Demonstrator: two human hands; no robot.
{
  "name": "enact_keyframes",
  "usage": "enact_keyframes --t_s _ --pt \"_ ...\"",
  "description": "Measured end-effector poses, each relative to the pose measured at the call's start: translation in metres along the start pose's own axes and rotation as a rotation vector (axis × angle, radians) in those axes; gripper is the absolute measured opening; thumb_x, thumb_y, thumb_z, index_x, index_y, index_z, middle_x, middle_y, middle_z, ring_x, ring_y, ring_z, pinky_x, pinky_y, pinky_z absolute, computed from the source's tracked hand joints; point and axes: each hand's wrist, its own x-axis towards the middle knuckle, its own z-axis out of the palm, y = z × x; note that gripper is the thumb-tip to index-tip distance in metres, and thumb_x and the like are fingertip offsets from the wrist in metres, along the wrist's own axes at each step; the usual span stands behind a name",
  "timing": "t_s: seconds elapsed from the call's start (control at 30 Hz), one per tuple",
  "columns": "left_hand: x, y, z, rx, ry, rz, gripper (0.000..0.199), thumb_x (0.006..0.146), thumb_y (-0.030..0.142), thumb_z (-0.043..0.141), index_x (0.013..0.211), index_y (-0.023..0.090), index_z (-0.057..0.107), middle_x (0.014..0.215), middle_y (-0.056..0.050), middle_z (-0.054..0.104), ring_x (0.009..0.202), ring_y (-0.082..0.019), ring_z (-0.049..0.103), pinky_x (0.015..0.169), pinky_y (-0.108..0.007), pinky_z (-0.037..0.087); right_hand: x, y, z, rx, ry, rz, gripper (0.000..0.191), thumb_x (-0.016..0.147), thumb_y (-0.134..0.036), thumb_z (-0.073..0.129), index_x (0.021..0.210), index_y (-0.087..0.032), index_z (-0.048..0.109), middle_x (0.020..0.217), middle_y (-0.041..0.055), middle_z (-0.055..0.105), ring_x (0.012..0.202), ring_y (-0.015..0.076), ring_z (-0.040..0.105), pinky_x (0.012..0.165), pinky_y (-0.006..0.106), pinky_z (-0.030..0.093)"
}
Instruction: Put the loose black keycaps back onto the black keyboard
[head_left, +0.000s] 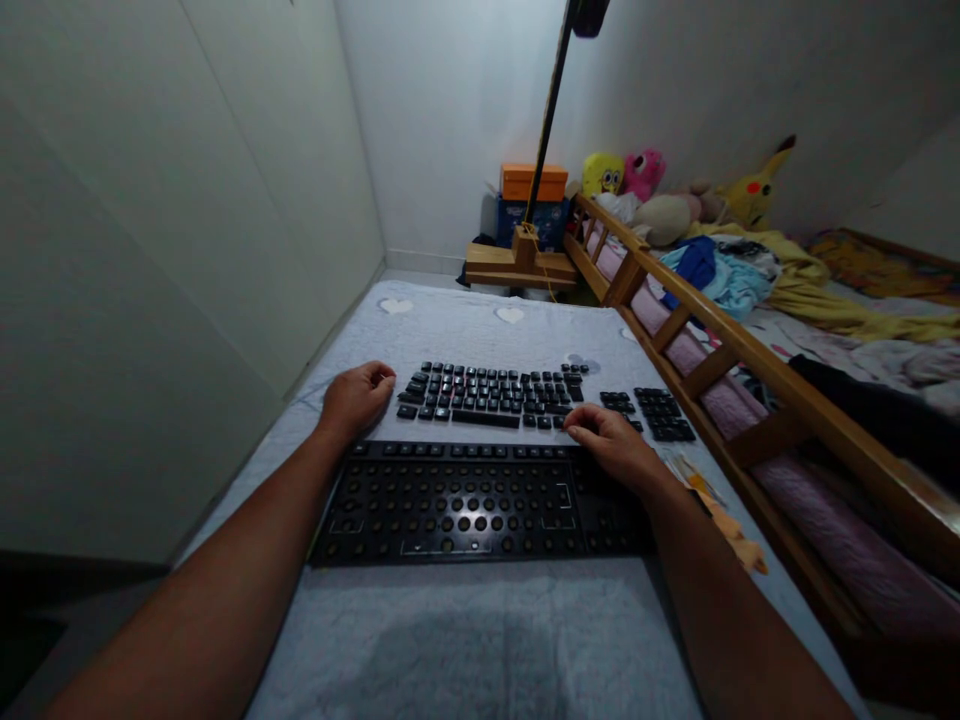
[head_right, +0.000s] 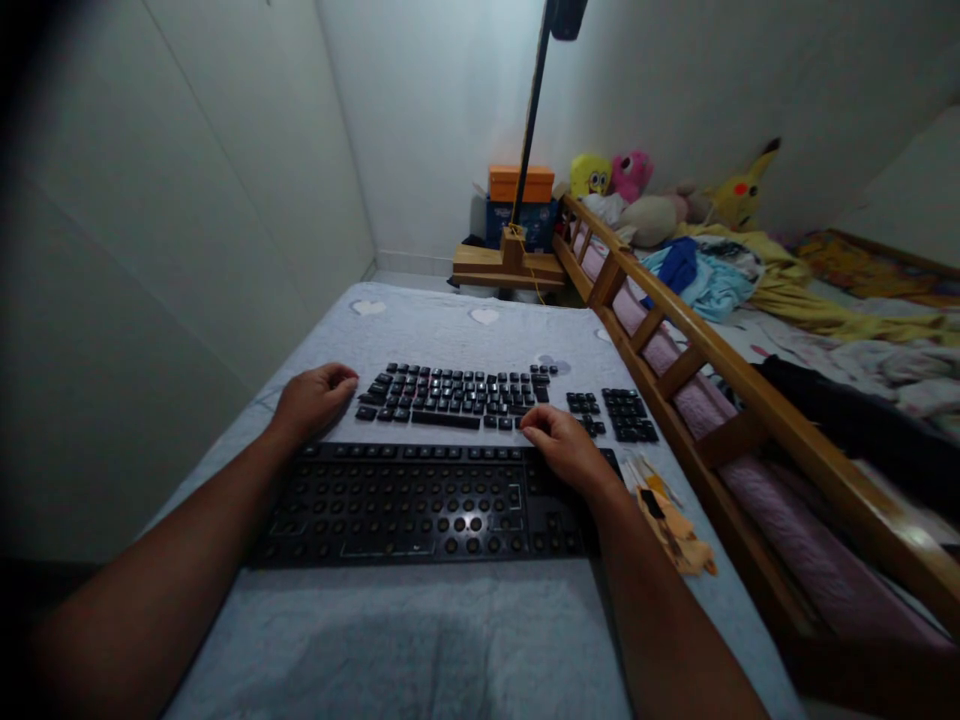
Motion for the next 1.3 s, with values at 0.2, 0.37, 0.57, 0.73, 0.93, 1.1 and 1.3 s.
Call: enact_keyframes --t_s 0.2,0.37,0.57,0.73,0.93,1.1,1.3 --pt "-0.001 0.002 -0.001 -0.009 -0.004 -0.013 0.036 0.081 0.041 0.047 0.095 0.019 0.071 0.086 -0.006 0.073 0.081 -0.022 0.066 0.07 -0.03 0.045 0.045 0.014 -0.022 -0.306 0.139 0.031 0.012 0.082 -0.024 0.058 0.081 -0.019 0.069 0.079 0.003 0.07 0.074 0.0171 0.063 0.07 0.027 0.045" --pt "-0.002 0.003 -0.002 -0.01 -0.003 -0.007 0.035 0.08 0.041 0.048 0.094 0.02 0.071 0.085 -0.006 0.073 0.08 -0.022 0.066 0.07 -0.03 0.045 0.094 0.026 -0.034 -0.455 0.2 0.096 0.015 0.081 -0.019 0.06 0.083 -0.018 0.075 0.089 0.008 0.074 0.084 0.0201 0.064 0.077 0.029 0.045" --pt "-0.003 0.003 -0.002 -0.016 -0.001 -0.008 0.035 0.08 0.042 0.047 0.093 0.02 0.071 0.085 -0.006 0.073 0.08 -0.022 0.066 0.07 -0.03 0.045 0.13 0.037 -0.03 -0.59 0.176 0.158 0.019 0.081 -0.021 0.065 0.093 -0.023 0.079 0.095 0.0064 0.075 0.091 0.021 0.065 0.083 0.029 0.047" --pt "-0.003 0.002 -0.002 -0.035 -0.003 -0.004 0.034 0.08 0.043 0.047 0.091 0.021 0.07 0.083 -0.005 0.073 0.079 -0.021 0.066 0.071 -0.029 0.045 0.144 0.039 -0.025 -0.67 0.144 0.193 0.017 0.076 -0.025 0.072 0.091 -0.026 0.08 0.099 0.0072 0.074 0.1 0.0266 0.062 0.087 0.036 0.047" --pt "-0.003 0.003 -0.003 -0.036 -0.009 -0.01 0.035 0.081 0.043 0.047 0.092 0.02 0.07 0.083 -0.005 0.073 0.078 -0.021 0.066 0.07 -0.029 0.044 0.151 0.039 -0.019 -0.676 0.118 0.142 0.006 0.074 -0.023 0.074 0.077 -0.026 0.079 0.092 0.0071 0.074 0.101 0.0275 0.059 0.09 0.039 0.045" --pt "-0.003 0.003 -0.003 -0.03 -0.01 -0.002 0.035 0.082 0.043 0.046 0.093 0.02 0.071 0.084 -0.005 0.074 0.079 -0.021 0.066 0.071 -0.028 0.046 0.148 0.028 -0.02 -0.624 0.129 0.052 0.01 0.076 -0.017 0.073 0.068 -0.022 0.076 0.087 0.01 0.07 0.1 0.0286 0.056 0.091 0.042 0.042" --pt "-0.003 0.003 -0.004 -0.02 -0.01 -0.003 0.036 0.081 0.043 0.047 0.094 0.019 0.071 0.085 -0.006 0.073 0.08 -0.022 0.066 0.071 -0.029 0.046 0.108 -0.002 -0.042 -0.48 0.142 -0.111 0.014 0.087 -0.023 0.061 0.086 -0.022 0.076 0.097 0.0065 0.066 0.096 0.0212 0.058 0.092 0.035 0.041"
